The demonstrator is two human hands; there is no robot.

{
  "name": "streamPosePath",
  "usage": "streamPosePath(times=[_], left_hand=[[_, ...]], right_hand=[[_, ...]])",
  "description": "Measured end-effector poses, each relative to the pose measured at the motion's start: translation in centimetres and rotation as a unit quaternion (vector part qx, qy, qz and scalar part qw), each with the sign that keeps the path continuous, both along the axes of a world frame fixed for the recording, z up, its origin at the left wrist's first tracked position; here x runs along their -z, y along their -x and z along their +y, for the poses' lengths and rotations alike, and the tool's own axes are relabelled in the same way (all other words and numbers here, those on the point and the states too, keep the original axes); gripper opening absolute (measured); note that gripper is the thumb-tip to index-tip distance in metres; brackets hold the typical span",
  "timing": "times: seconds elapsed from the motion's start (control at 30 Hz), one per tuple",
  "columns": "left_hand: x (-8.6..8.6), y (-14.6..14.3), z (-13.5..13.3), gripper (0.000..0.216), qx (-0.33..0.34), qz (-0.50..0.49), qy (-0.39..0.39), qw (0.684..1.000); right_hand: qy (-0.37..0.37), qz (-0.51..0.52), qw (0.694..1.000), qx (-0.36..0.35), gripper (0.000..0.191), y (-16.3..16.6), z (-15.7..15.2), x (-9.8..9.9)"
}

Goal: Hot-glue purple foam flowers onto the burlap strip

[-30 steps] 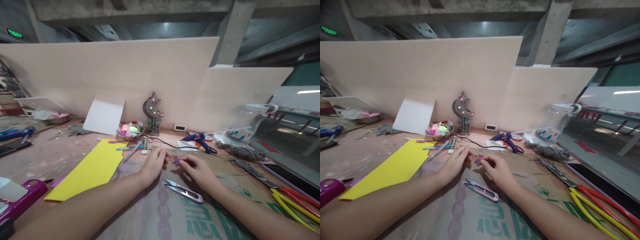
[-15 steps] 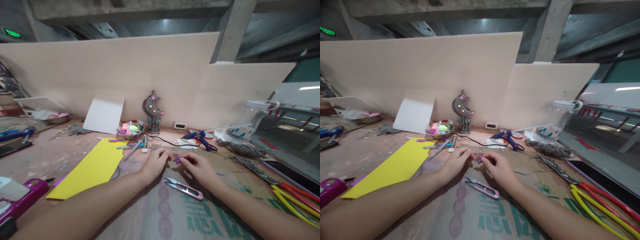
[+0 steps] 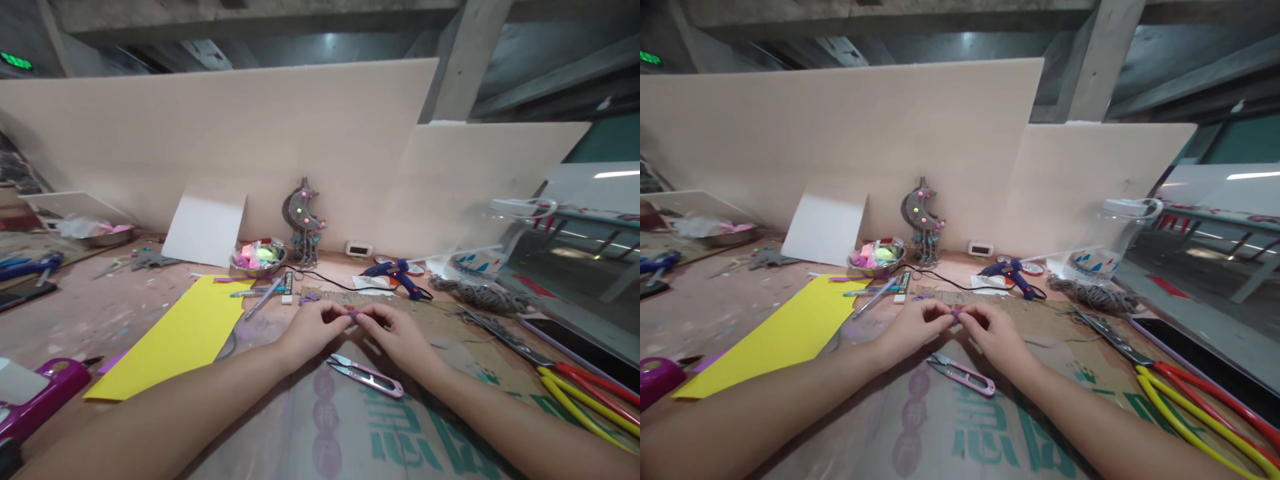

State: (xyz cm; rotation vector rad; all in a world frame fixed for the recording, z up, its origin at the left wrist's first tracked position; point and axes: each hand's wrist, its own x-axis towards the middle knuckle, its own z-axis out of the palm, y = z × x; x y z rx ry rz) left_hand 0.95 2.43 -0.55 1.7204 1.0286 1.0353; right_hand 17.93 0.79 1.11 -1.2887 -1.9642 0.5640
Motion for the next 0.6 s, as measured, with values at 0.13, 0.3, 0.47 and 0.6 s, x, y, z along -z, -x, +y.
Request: streamPosePath(times=[0.13, 0.3, 0.47, 0.6], left_hand=[[0.0, 0.0, 0.1, 0.023, -0.018, -0.001, 0.011, 1.000], [-0.1, 0.0, 0.0, 0.020, -0.020, -0.009, 0.006, 1.000], [-0.1, 0.0, 0.0, 0.019, -0.028, -0.013, 0.000, 1.000], [-0.1, 0.1, 0.0, 0.020, -0.041, 0.001, -0.012, 0.999]], right_hand=[[-0.075, -0.023, 0.995, 0.055, 0.024, -1.9, 0.8, -2.4], [-0.109, -0.057, 0.975, 0.183, 0.039, -7.8, 4.2, -3.8], [-0.059, -0.102, 0.962, 0.244, 0.035, -12.1, 6.9, -1.8], [-0.076, -0.103, 0.964, 0.232, 0.038, -11.5, 6.4, -1.9]])
